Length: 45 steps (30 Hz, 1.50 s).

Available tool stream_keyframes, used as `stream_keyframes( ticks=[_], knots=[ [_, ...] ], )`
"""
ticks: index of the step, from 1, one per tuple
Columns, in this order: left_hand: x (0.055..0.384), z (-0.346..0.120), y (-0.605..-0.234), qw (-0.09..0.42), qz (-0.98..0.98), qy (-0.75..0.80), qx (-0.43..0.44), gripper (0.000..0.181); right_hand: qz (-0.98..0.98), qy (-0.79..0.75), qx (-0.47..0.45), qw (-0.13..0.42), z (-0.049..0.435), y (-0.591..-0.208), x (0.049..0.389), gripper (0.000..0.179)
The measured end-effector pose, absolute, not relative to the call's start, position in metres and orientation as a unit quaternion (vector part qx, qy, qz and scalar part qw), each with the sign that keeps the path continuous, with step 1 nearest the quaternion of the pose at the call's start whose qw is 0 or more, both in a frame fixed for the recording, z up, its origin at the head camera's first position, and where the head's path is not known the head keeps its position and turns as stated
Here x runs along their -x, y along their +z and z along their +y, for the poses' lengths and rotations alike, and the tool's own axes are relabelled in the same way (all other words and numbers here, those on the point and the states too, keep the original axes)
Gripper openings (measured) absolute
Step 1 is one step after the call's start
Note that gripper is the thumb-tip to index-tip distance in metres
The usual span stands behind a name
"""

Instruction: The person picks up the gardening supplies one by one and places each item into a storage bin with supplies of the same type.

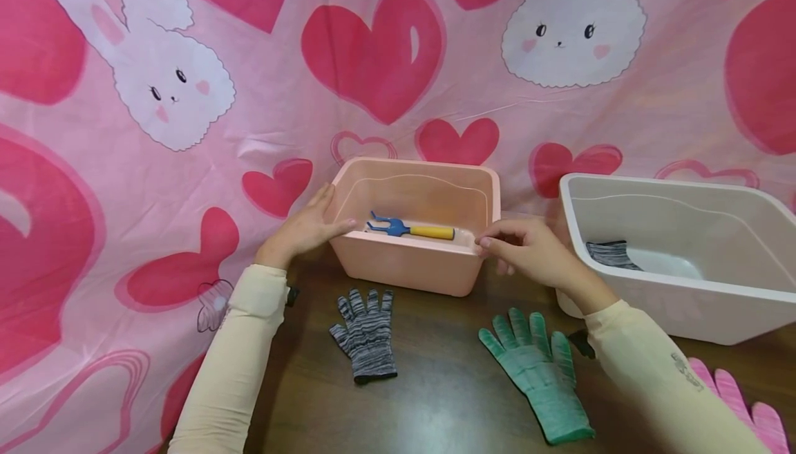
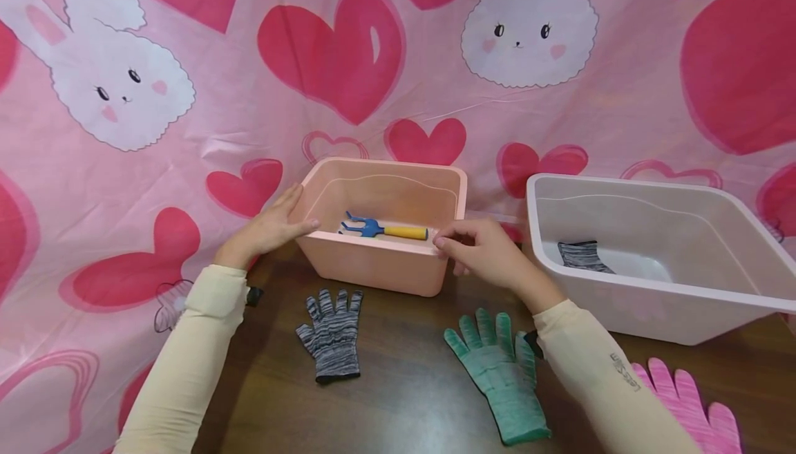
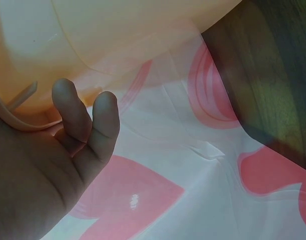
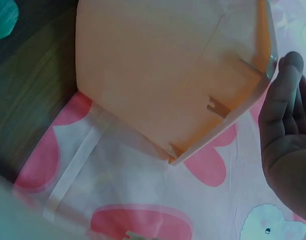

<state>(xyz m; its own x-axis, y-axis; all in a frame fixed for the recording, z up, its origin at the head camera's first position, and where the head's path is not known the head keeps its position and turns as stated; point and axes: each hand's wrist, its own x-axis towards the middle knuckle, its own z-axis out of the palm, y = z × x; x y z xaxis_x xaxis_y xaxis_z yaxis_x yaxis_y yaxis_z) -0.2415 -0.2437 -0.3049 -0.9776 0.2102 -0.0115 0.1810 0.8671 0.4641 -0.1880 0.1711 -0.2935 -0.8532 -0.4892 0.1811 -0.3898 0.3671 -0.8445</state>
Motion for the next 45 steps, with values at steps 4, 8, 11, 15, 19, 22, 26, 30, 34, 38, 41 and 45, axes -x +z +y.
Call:
stream_keyframes(
  ticks=[4,8,11,15,19,22,26,30,34,38,41,45],
  knots=[
    [0.241,-0.244,-0.305,0.032,0.965,0.242,-0.100,0.105,0.837,-0.471,0.266,0.079,0.180,-0.297,0.181,0.021],
    [0.242,-0.244,-0.306,0.031,0.964,0.244,-0.101,0.103,0.839,-0.466,0.255,0.115,0.188,-0.304,0.173,0.020],
    [0.242,-0.244,-0.307,0.027,0.964,0.242,-0.104,0.102,0.838,-0.470,0.247,0.126,0.193,-0.309,0.169,0.019],
    [0.243,-0.244,-0.307,0.026,0.964,0.243,-0.105,0.102,0.846,-0.455,0.250,0.120,0.201,-0.315,0.165,0.019],
    [0.243,-0.245,-0.308,0.025,0.964,0.244,-0.107,0.102,0.853,-0.441,0.251,0.121,0.206,-0.318,0.161,0.020],
    [0.243,-0.245,-0.308,0.024,0.964,0.243,-0.107,0.104,0.855,-0.436,0.252,0.120,0.209,-0.320,0.157,0.021],
    [0.243,-0.245,-0.308,0.024,0.964,0.243,-0.104,0.105,0.862,-0.424,0.256,0.110,0.214,-0.323,0.152,0.020],
    [0.243,-0.245,-0.309,0.023,0.965,0.239,-0.106,0.104,0.864,-0.420,0.256,0.109,0.221,-0.325,0.146,0.021],
    [0.243,-0.245,-0.309,0.022,0.965,0.236,-0.109,0.103,0.864,-0.421,0.252,0.112,0.229,-0.327,0.141,0.021],
    [0.244,-0.245,-0.309,0.021,0.965,0.240,-0.108,0.102,0.869,-0.415,0.247,0.104,0.236,-0.328,0.135,0.022],
    [0.245,-0.245,-0.309,0.021,0.964,0.241,-0.112,0.102,0.876,-0.407,0.242,0.095,0.241,-0.329,0.132,0.021],
    [0.245,-0.245,-0.308,0.023,0.964,0.240,-0.116,0.105,0.882,-0.395,0.241,0.083,0.248,-0.330,0.128,0.021]
  ],
)
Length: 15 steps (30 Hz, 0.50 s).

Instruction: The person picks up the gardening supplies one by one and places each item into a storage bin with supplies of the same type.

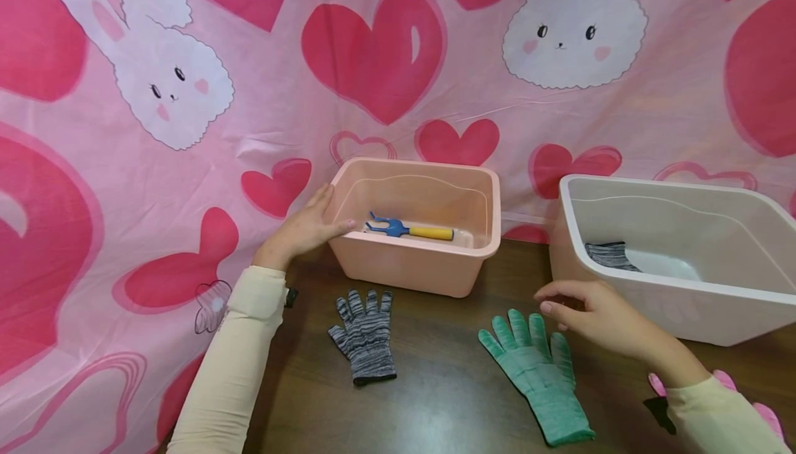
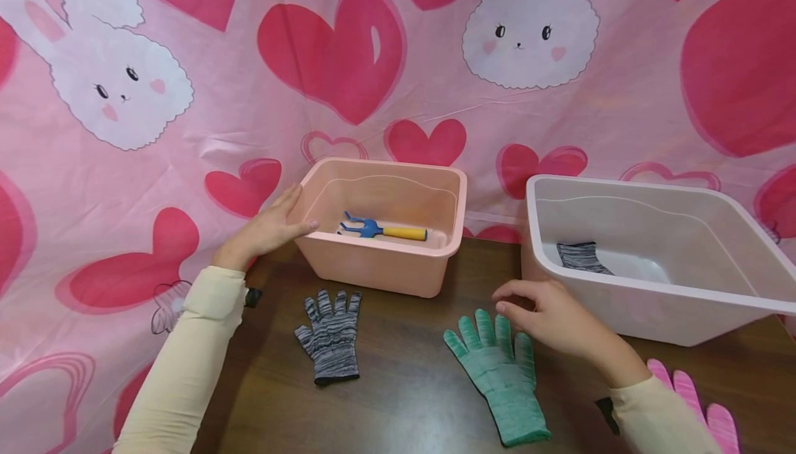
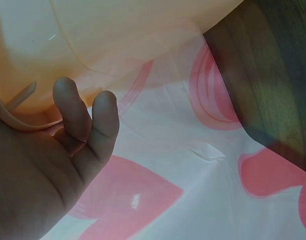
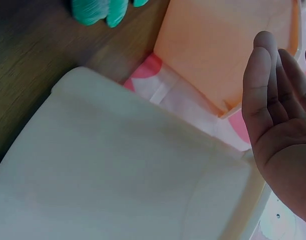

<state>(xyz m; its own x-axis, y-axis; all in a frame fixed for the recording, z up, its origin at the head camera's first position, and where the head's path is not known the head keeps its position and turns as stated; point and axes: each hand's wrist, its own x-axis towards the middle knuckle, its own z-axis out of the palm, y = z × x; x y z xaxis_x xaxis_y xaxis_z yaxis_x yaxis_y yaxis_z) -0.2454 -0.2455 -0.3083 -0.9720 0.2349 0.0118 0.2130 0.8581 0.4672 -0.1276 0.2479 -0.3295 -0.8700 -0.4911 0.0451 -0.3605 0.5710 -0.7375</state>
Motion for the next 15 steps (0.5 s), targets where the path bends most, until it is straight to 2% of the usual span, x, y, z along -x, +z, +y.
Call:
stream_keyframes(
  ticks=[8,15],
  knots=[
    [0.245,-0.246,-0.308,0.021,0.962,0.248,-0.112,0.105,0.897,-0.366,0.241,0.050,0.261,-0.336,0.120,0.019],
    [0.244,-0.246,-0.308,0.028,0.962,0.251,-0.104,0.110,0.908,-0.350,0.227,0.043,0.276,-0.343,0.113,0.021]
  ],
)
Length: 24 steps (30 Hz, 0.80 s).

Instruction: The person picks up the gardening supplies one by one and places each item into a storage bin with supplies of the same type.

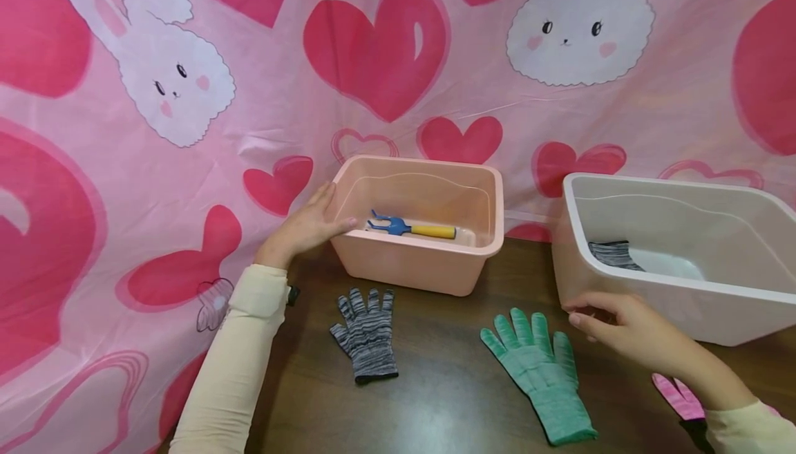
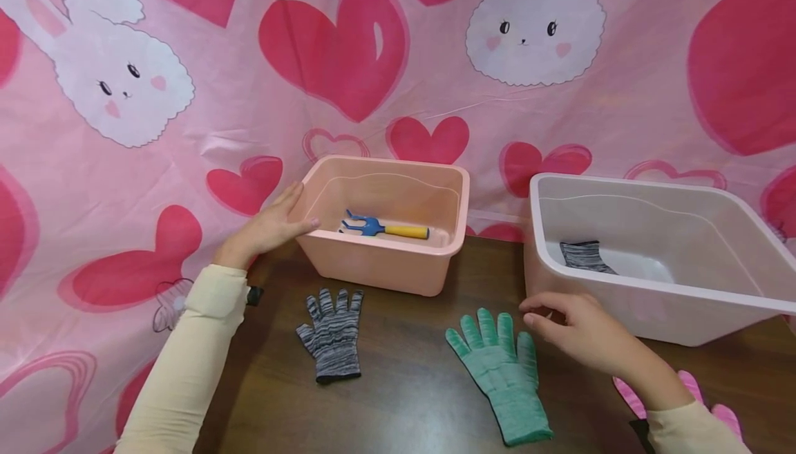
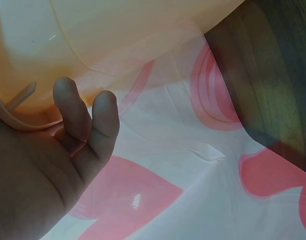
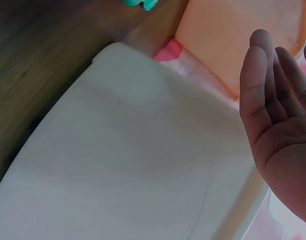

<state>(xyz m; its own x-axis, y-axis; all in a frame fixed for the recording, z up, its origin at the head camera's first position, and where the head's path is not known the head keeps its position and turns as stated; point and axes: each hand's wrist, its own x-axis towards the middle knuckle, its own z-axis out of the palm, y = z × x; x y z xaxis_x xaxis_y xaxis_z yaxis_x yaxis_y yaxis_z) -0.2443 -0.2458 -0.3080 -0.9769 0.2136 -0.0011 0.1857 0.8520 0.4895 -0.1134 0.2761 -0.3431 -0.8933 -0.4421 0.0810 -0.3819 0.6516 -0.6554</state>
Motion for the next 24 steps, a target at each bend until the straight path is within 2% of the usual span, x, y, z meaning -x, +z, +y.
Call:
stream_keyframes(
  ticks=[12,24],
  knots=[
    [0.242,-0.244,-0.307,0.030,0.963,0.247,-0.099,0.111,0.912,-0.349,0.216,0.011,0.312,-0.352,0.100,0.020],
    [0.241,-0.245,-0.306,0.030,0.963,0.250,-0.095,0.110,0.944,-0.298,0.139,0.013,0.343,-0.352,0.082,0.022]
  ],
)
